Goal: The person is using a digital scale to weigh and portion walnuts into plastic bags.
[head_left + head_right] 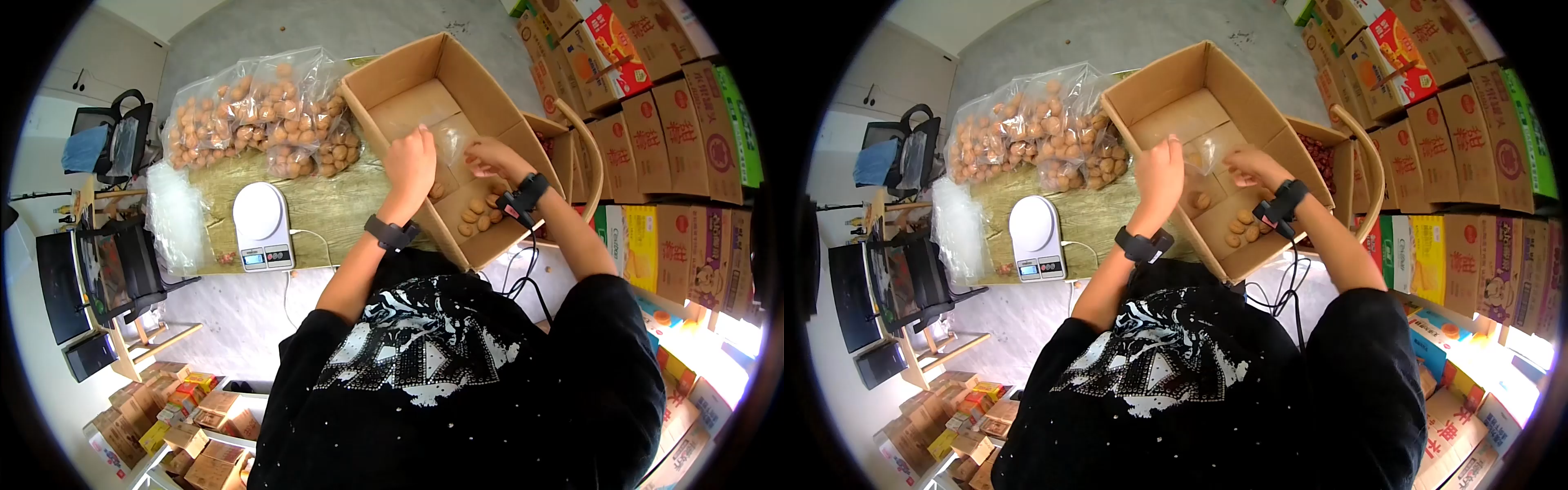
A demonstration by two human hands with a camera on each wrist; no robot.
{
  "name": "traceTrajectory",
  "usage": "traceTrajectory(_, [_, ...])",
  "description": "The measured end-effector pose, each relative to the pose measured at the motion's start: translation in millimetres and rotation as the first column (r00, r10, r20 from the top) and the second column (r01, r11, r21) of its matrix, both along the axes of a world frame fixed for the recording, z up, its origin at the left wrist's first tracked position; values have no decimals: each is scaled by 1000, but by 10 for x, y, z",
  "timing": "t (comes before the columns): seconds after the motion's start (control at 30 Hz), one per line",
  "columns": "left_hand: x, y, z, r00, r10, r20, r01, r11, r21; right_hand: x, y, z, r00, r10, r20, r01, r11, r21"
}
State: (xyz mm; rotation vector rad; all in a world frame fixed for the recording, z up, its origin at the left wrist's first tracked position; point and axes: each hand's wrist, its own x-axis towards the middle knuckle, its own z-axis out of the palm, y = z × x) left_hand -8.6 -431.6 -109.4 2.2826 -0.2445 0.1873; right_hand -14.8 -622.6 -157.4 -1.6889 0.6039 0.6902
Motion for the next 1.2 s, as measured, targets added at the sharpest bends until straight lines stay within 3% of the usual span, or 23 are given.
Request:
traceTrajectory(0.03, [2, 47, 73, 1000, 21, -2, -21, 999, -43, 3, 24, -110, 993, 64, -94, -69, 996, -54])
traceTrajectory(0.13, [13, 267, 383, 994, 71, -80, -87, 971, -224, -23, 186, -448, 912, 411, -15, -408, 901, -148])
traceTrajectory(0.17, [-2, 346, 510, 986, 74, -152, -120, 941, -316, -32, 265, -709, 873, 488, -2, -484, 865, -129])
traceTrajectory(0.27, [-49, 505, 800, 992, 107, -64, -125, 825, -552, -76, 401, -1229, 752, 658, 24, -658, 753, -3])
traceTrajectory(0.3, [-73, 547, 866, 993, 113, -30, -108, 783, -613, -103, 509, -1137, 709, 704, -38, -699, 695, -170])
traceTrajectory(0.4, [-203, 620, 1195, 975, 203, -88, -215, 771, -600, -168, 650, -741, 677, 736, -4, -732, 673, -104])
traceTrajectory(0.57, [-365, 824, 1427, 933, 361, 7, -313, 818, -482, -40, 621, -878, 552, 830, 80, -828, 557, -61])
traceTrajectory(0.6, [-382, 877, 1452, 934, 356, 11, -313, 834, -455, -29, 608, -869, 591, 801, 91, -799, 597, -67])
traceTrajectory(0.67, [-415, 949, 1474, 932, 362, 26, -321, 855, -408, 22, 540, -725, 651, 751, 112, -746, 660, -90])
traceTrajectory(0.73, [-432, 1005, 1420, 951, 305, -44, -305, 910, -282, 93, 402, -361, 690, 677, 257, -701, 713, 4])
traceTrajectory(0.77, [-435, 1052, 1406, 953, 293, -76, -302, 927, -220, 102, 392, -423, 830, 489, 267, -532, 839, 117])
traceTrajectory(0.8, [-455, 1047, 1400, 931, 323, -168, -354, 912, -209, 60, 346, 51, 904, 378, 201, -422, 864, 273])
traceTrajectory(0.87, [-488, 1185, 1206, 969, 236, -71, -245, 955, -168, -25, 299, 853, 972, 194, 129, -232, 855, 464])
traceTrajectory(0.93, [-553, 1215, 1147, 970, 230, -73, -237, 966, -106, -116, 364, 1364, 937, 185, 295, -313, 820, 479])
traceTrajectory(0.97, [-582, 1211, 1135, 964, 242, -110, -252, 964, -89, -193, 473, 1663, 901, 225, 370, -376, 832, 409])
traceTrajectory(1.03, [-637, 1157, 1117, 960, 242, -141, -255, 964, -78, -263, 675, 1833, 802, 324, 501, -531, 771, 351])
traceTrajectory(1.1, [-672, 1075, 1102, 967, 223, -122, -235, 968, -94, -336, 901, 1797, 605, 415, 680, -601, 798, 49])
traceTrajectory(1.13, [-685, 1061, 1062, 964, 223, -143, -241, 962, -127, -365, 988, 1792, 554, 468, 689, -564, 819, -104])
traceTrajectory(1.2, [-697, 1009, 1061, 968, 201, -147, -222, 965, -142, -377, 998, 1799, 475, 481, 737, -481, 843, -240])
